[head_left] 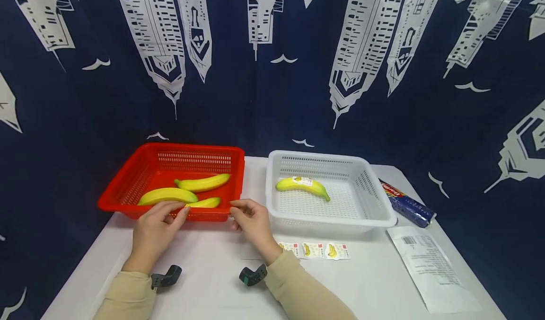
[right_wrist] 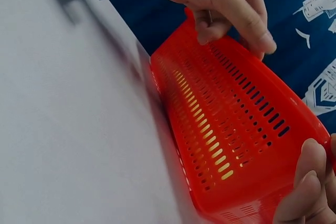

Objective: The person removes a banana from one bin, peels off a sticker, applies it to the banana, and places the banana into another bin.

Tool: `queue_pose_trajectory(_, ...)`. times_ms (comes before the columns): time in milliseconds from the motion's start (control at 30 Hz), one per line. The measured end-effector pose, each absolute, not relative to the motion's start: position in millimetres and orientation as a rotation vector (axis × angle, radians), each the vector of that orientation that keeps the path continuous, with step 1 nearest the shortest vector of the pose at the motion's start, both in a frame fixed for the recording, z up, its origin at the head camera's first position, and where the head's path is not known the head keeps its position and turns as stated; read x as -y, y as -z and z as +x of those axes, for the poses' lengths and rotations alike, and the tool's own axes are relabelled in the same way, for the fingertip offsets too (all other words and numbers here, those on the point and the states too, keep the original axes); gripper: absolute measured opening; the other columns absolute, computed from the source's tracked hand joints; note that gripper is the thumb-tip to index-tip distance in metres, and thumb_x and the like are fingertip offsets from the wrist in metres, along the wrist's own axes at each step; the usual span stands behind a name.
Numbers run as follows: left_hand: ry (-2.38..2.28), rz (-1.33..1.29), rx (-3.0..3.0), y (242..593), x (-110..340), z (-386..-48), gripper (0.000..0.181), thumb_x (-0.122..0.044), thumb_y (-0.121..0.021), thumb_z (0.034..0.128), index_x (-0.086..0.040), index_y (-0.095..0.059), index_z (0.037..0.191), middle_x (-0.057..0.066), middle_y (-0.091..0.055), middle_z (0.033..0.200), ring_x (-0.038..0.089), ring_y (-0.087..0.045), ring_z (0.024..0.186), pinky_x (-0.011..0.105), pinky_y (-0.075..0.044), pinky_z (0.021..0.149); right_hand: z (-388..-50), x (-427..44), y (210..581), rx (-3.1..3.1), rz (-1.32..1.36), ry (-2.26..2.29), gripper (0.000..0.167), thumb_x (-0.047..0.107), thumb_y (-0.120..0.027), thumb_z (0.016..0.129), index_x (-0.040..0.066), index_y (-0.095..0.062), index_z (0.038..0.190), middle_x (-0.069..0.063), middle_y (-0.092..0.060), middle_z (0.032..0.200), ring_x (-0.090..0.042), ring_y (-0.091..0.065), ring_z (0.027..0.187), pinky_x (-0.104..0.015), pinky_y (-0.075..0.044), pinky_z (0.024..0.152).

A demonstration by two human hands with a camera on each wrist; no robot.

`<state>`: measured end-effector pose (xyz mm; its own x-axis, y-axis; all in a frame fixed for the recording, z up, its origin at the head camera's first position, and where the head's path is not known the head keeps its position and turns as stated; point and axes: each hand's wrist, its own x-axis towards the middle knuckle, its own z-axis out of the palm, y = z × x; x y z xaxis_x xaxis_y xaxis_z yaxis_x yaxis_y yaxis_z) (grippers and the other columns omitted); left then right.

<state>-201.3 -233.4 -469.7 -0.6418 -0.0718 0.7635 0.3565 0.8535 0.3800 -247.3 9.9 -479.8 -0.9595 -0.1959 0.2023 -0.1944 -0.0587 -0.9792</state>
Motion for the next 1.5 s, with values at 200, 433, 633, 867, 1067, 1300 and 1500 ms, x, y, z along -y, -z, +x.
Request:
queue_pose_trajectory(200,0.859,-0.211,2.100,435,229,-203,0.021,-0.005,-0.086,0.0800,-0.009,-0.081,0.100,0.006,-0.076,0.092,-0.008,-0.056,0.062,0.006,-0.043,0.056,-248,-11,481,-2.123,-0.457,2.245,0.026,0.005,-0.068,0.096,-0.011,-0.068,0.117,-0.039,-0.067,0.096,-0.008,-0.060,0.053,-0.019,-0.052,0.052)
queue_pose_trajectory(433,0.956,-0.244,2.197,372,241,-235,0.030,-0.018,-0.078,0.0921,-0.014,-0.076,0.122,0.007,-0.076,0.105,-0.009,-0.055,0.064,0.011,-0.042,0.052,-248,-6,479,-2.075,-0.422,2.283,0.023,0.005,-0.071,0.094,-0.007,-0.072,0.114,-0.037,-0.069,0.095,-0.010,-0.060,0.052,-0.019,-0.051,0.051)
queue_pose_trajectory(633,1.103,-0.139,2.375,342,259,-280,0.041,-0.038,-0.070,0.0980,-0.019,-0.069,0.133,0.008,-0.075,0.115,-0.005,-0.062,0.066,0.017,-0.046,0.054,-252,-6,480,-2.085,-0.433,2.290,0.018,0.004,-0.070,0.094,-0.002,-0.074,0.111,-0.036,-0.069,0.093,-0.010,-0.059,0.051,-0.020,-0.051,0.050)
queue_pose_trajectory(867,1.185,-0.003,2.333,344,269,-319,0.040,-0.041,-0.063,0.1013,-0.015,-0.070,0.130,-0.001,-0.071,0.103,-0.005,-0.065,0.066,0.019,-0.048,0.056,-252,-10,479,-2.073,-0.431,2.292,0.020,0.003,-0.069,0.095,-0.005,-0.073,0.112,-0.039,-0.068,0.096,-0.009,-0.056,0.050,-0.020,-0.050,0.049)
queue_pose_trajectory(1067,1.190,-0.032,2.272,369,265,-343,0.032,-0.033,-0.063,0.1015,-0.012,-0.073,0.123,0.000,-0.070,0.096,-0.005,-0.063,0.065,0.017,-0.047,0.054,-249,-10,478,-2.065,-0.422,2.281,0.023,0.004,-0.070,0.095,-0.009,-0.070,0.114,-0.038,-0.068,0.096,-0.010,-0.055,0.049,-0.019,-0.049,0.049)
queue_pose_trajectory(1300,1.054,-0.061,2.538,398,272,-357,0.035,-0.033,-0.062,0.1019,-0.011,-0.069,0.128,0.014,-0.072,0.115,0.023,-0.065,0.083,0.031,-0.055,0.070,-247,-9,481,-2.052,-0.414,2.293,0.022,0.002,-0.070,0.094,-0.011,-0.070,0.112,-0.036,-0.068,0.091,-0.010,-0.054,0.047,-0.019,-0.048,0.048)
queue_pose_trajectory(1500,0.983,-0.247,2.925,408,277,-367,0.042,-0.032,-0.071,0.0971,-0.004,-0.067,0.128,0.020,-0.067,0.128,0.036,-0.063,0.109,0.052,-0.054,0.094,-247,-12,479,-2.034,-0.419,2.310,0.020,0.003,-0.071,0.094,-0.008,-0.072,0.110,-0.040,-0.067,0.094,-0.010,-0.054,0.047,-0.018,-0.048,0.047)
